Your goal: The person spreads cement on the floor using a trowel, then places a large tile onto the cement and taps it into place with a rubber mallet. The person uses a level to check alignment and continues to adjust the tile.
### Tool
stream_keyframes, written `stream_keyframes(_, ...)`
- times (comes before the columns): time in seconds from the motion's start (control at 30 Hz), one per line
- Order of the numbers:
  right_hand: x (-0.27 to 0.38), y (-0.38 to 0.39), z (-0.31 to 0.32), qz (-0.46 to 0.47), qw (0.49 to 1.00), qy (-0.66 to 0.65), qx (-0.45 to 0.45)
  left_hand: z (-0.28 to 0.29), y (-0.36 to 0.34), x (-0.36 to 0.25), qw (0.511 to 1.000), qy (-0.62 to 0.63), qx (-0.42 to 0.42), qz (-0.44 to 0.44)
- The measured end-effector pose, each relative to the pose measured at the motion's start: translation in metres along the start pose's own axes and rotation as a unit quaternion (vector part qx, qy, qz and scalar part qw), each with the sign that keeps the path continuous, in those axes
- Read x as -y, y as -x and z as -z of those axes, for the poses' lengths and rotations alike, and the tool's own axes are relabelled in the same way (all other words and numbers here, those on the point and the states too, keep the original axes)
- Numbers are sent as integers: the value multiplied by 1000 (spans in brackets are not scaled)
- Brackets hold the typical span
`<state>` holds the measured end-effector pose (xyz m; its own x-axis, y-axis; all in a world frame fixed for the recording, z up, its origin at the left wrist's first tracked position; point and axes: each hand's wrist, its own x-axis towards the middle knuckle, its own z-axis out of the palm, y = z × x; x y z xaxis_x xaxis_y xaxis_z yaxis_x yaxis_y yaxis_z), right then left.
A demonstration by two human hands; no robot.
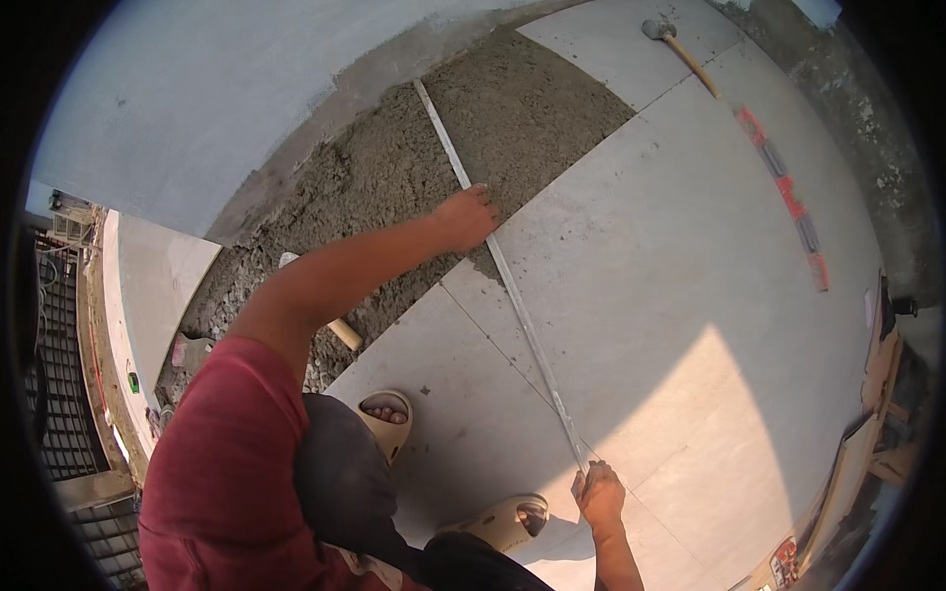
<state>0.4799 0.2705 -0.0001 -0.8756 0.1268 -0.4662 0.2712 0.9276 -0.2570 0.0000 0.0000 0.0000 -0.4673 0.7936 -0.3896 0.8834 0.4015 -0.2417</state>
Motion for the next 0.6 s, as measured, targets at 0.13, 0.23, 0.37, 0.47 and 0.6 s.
stream_keyframes(0.13, 13, 5, -33, 73, 992, -41, -96, -17, 36, 7, 999, -24, -28, -16)
stream_keyframes(0.23, 14, 29, -35, 76, 994, -42, -62, -34, 68, -9, 1000, -7, -21, -17)
stream_keyframes(0.37, 25, 38, -34, 75, 996, -23, -33, -37, 93, -14, 1000, 25, -8, -10)
stream_keyframes(0.47, 26, 43, -42, 95, 994, -28, -48, -48, 112, -20, 996, 54, -77, 10)
stream_keyframes(0.6, 22, 51, -51, 95, 994, -19, -56, -53, 121, -25, 998, 21, -50, -12)
